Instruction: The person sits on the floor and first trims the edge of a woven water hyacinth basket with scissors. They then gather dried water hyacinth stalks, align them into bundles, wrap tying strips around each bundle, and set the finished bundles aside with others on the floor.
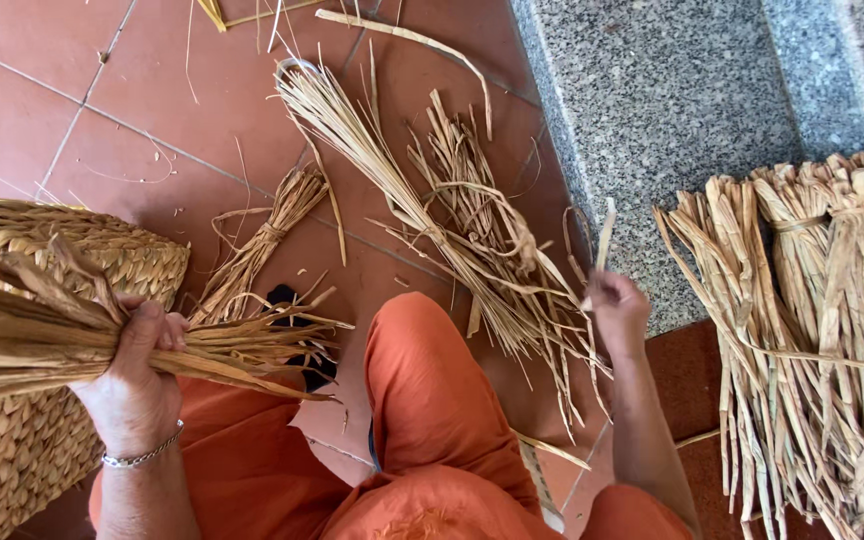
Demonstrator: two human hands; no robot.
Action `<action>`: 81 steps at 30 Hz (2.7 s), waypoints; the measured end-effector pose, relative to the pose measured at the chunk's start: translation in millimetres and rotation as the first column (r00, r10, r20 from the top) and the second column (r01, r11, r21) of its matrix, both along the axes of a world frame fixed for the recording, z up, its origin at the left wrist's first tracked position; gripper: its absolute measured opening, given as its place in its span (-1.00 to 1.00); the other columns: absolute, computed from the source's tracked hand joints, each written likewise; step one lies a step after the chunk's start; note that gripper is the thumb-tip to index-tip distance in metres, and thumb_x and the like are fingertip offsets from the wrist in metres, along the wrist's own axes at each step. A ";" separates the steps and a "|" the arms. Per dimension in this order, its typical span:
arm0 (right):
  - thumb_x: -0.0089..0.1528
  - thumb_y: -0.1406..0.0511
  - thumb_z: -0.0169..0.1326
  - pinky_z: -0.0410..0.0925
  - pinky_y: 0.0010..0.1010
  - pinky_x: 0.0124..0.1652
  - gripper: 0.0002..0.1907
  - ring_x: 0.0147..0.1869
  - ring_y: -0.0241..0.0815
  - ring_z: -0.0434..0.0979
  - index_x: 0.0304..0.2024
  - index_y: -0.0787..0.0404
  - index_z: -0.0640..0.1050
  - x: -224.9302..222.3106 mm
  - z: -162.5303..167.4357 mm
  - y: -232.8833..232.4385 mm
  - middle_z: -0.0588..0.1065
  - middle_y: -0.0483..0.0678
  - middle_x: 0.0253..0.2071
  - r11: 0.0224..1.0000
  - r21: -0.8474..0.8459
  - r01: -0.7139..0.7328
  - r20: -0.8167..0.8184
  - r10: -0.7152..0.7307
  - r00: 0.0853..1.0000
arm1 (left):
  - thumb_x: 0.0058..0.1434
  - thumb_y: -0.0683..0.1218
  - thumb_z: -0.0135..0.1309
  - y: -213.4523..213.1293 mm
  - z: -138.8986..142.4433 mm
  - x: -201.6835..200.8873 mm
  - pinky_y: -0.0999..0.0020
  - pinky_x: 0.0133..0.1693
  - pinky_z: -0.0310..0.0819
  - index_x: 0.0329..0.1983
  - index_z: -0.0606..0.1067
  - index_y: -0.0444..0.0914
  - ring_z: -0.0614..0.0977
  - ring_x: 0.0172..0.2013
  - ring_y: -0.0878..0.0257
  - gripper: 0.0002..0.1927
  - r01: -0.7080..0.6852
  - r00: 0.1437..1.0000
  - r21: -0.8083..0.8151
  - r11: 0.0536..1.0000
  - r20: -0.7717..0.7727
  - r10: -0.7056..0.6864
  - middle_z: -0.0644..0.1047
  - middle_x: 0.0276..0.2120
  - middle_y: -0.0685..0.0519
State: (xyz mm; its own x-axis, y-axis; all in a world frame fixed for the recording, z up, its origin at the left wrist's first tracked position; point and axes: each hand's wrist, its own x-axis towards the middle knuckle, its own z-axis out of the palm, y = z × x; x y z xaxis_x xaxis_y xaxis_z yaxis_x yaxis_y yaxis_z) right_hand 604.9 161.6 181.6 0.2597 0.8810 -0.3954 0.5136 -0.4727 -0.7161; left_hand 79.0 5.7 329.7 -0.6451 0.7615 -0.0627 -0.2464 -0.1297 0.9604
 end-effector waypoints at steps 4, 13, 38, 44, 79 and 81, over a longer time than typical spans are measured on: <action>0.01 0.27 0.39 0.23 0.19 0.27 -0.52 0.46 0.35 0.16 -0.01 0.11 0.64 21.3 -54.7 -10.5 0.21 0.32 0.38 0.884 0.006 -0.467 0.753 0.303 0.584 | 0.46 -0.40 0.09 7.5 -4.5 2.4 0.29 -0.22 0.43 -0.07 0.46 -0.33 0.44 -0.43 0.31 -0.86 -0.021 1.000 -0.009 1.000 -0.013 0.021 0.46 -0.37 0.04; -0.10 -0.21 0.32 -0.18 0.34 0.35 0.25 0.62 0.22 -0.30 0.50 -0.11 0.01 -95.3 -181.1 115.0 -0.18 0.03 0.58 0.837 -0.197 -0.510 0.402 0.543 0.737 | 0.50 -0.34 0.06 10.0 9.7 2.3 0.24 -0.13 0.41 -0.04 0.48 -0.32 0.41 -0.41 0.31 -0.92 -0.019 0.998 0.003 1.000 0.067 0.019 0.43 -0.42 0.07; 0.40 0.28 0.15 0.52 -0.30 0.04 -0.83 -0.04 -0.13 0.65 0.01 0.18 0.61 -216.4 -215.3 276.2 0.62 0.17 0.01 0.963 0.055 -0.262 0.103 0.256 0.961 | 0.41 -0.16 0.09 -42.5 -58.9 -67.5 0.09 -0.16 0.52 0.18 0.40 -0.18 0.52 -0.52 0.23 -0.70 0.285 0.955 -0.026 0.958 0.097 -0.281 0.46 -0.55 0.05; 0.17 0.14 0.32 0.21 -0.02 0.28 -0.31 0.37 0.22 0.18 0.33 -0.04 0.41 -227.1 -199.6 238.9 0.11 0.20 0.41 0.850 -0.024 -0.526 0.380 0.495 0.782 | 0.41 -0.22 0.11 -30.9 -50.5 -37.3 0.09 -0.08 0.45 0.07 0.45 -0.28 0.47 -0.46 0.21 -0.80 0.121 0.972 -0.043 0.992 0.208 -0.109 0.40 -0.56 0.07; 0.19 0.07 0.27 0.37 0.03 0.06 -0.56 0.16 0.20 0.50 0.03 0.13 0.61 -167.7 -217.1 124.0 0.55 0.12 0.04 0.873 -0.102 -0.477 0.498 0.460 0.735 | 0.32 -0.32 0.08 11.7 -7.9 -0.6 0.22 -0.14 0.49 -0.03 0.48 -0.31 0.47 -0.37 0.25 -0.82 0.123 0.980 -0.252 0.960 0.183 -0.078 0.47 -0.39 0.05; 0.19 0.08 0.28 0.42 -0.02 0.04 -0.65 0.08 0.17 0.57 -0.06 0.09 0.68 -177.3 -209.0 128.9 0.60 0.07 -0.02 0.892 -0.183 -0.413 0.501 0.446 0.741 | 0.31 -0.31 0.08 13.9 -7.3 2.2 0.27 -0.23 0.48 -0.02 0.47 -0.32 0.48 -0.38 0.25 -0.81 0.139 0.983 -0.244 0.960 0.155 -0.102 0.46 -0.40 0.05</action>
